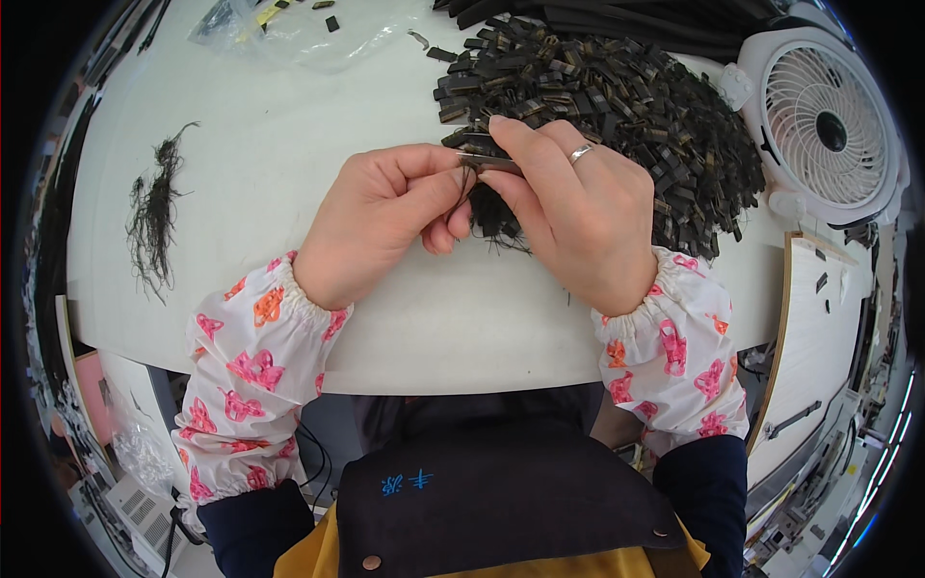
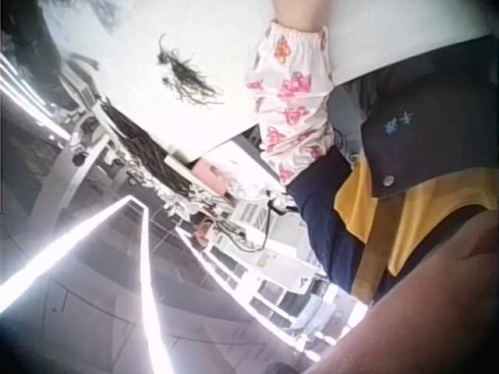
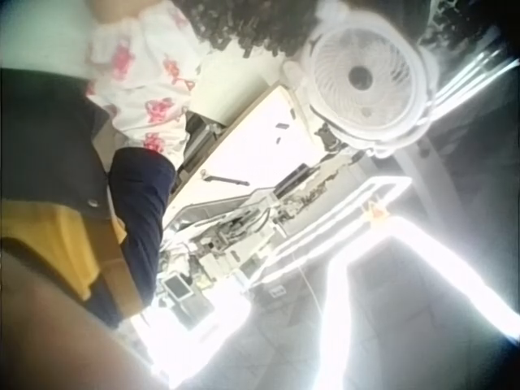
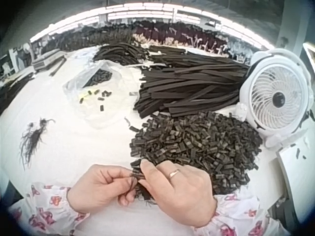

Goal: Trimming excess threads and finishing small leather components using snips at a workshop station.

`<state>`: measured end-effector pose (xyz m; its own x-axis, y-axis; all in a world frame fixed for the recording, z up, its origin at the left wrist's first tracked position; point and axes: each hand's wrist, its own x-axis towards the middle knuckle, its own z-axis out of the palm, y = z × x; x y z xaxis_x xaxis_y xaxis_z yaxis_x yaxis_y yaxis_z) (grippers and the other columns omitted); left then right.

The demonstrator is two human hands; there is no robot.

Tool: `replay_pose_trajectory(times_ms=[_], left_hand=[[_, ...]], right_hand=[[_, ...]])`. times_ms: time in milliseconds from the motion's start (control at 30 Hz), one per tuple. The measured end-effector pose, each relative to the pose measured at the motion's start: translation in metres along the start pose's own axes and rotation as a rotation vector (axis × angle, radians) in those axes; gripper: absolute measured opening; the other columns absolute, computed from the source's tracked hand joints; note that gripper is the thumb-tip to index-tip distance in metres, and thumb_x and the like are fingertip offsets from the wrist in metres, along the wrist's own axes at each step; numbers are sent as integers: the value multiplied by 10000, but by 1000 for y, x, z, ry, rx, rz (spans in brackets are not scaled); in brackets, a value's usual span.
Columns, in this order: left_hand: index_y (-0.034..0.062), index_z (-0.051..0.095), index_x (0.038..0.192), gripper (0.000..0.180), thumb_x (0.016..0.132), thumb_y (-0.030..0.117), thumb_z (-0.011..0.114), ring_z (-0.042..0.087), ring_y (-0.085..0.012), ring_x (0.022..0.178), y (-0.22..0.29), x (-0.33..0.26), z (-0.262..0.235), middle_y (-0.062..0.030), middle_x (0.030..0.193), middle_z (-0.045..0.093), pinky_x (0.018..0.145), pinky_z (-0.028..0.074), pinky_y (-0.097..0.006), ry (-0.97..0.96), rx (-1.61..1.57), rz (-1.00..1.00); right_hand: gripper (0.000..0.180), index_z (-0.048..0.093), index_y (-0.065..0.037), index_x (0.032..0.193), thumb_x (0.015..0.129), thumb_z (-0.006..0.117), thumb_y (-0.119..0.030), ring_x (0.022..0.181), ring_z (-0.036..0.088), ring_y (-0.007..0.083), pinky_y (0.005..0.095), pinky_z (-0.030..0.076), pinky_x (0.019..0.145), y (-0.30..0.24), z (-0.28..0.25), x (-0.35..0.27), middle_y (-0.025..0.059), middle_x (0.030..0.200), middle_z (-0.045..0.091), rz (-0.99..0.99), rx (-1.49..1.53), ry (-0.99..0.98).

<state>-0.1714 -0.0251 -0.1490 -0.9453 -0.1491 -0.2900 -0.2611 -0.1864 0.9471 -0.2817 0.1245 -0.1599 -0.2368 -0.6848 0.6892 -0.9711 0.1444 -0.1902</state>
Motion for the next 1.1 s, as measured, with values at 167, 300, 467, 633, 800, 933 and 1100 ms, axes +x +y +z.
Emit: replay_pose_trajectory(times_ms=[167, 300, 467, 633, 800, 933, 1100], left_hand=[[3, 590, 947, 169, 925, 140, 493, 505, -37, 560, 0, 0, 1, 3, 671, 565, 525, 415, -167, -13, 12, 5], [16, 630, 968, 156, 902, 117, 531, 512, -45, 577, 4, 0, -2, 1, 709, 589, 539, 419, -172, 29, 158, 32], [22, 661, 972, 185, 790, 36, 628, 565, -84, 626, 16, -2, -34, -30, 745, 635, 560, 446, -200, 419, 959, 683], [-25, 609, 970, 138, 860, 50, 571, 539, -65, 691, 22, 11, -59, -19, 790, 617, 656, 440, -185, 491, 826, 485], [-4, 602, 1015, 190, 884, 118, 539, 540, -62, 682, 48, 39, -75, -46, 807, 622, 677, 447, -197, 443, 352, 329], [-15, 613, 959, 189, 849, 137, 588, 570, -91, 650, 39, 29, -61, -55, 783, 642, 606, 464, -219, 534, 461, 447], [38, 599, 810, 124, 736, 119, 658, 600, -182, 621, 6, -19, 5, -77, 703, 602, 546, 463, -295, 181, 1179, 560]], right_hand=[[336, 584, -49, 962, 627, 611, -64, 542, 544, 173, 296, 447, 467, -2, -1, -2, 36, 701, 500, -3, -59, -39], [221, 582, -47, 928, 716, 631, -86, 532, 567, 186, 302, 453, 462, 2, 1, -5, 54, 688, 555, 128, 102, -78], [264, 584, -43, 916, 745, 715, -196, 533, 579, 175, 262, 463, 490, 8, -4, 2, 64, 656, 585, 349, 302, 52], [268, 584, -30, 904, 739, 721, -190, 536, 579, 169, 269, 457, 486, 11, -6, -2, 59, 639, 574, 357, 354, 60], [264, 586, -22, 892, 742, 723, -190, 515, 541, 157, 266, 444, 483, 12, -8, -1, 47, 619, 550, 383, 402, 77], [263, 584, -20, 898, 741, 720, -181, 513, 528, 160, 261, 443, 491, 22, -14, -4, 50, 618, 545, 453, 404, 113], [283, 582, -16, 913, 731, 724, -178, 538, 561, 179, 271, 469, 513, 10, -12, -5, 62, 681, 576, 406, 446, 108]])
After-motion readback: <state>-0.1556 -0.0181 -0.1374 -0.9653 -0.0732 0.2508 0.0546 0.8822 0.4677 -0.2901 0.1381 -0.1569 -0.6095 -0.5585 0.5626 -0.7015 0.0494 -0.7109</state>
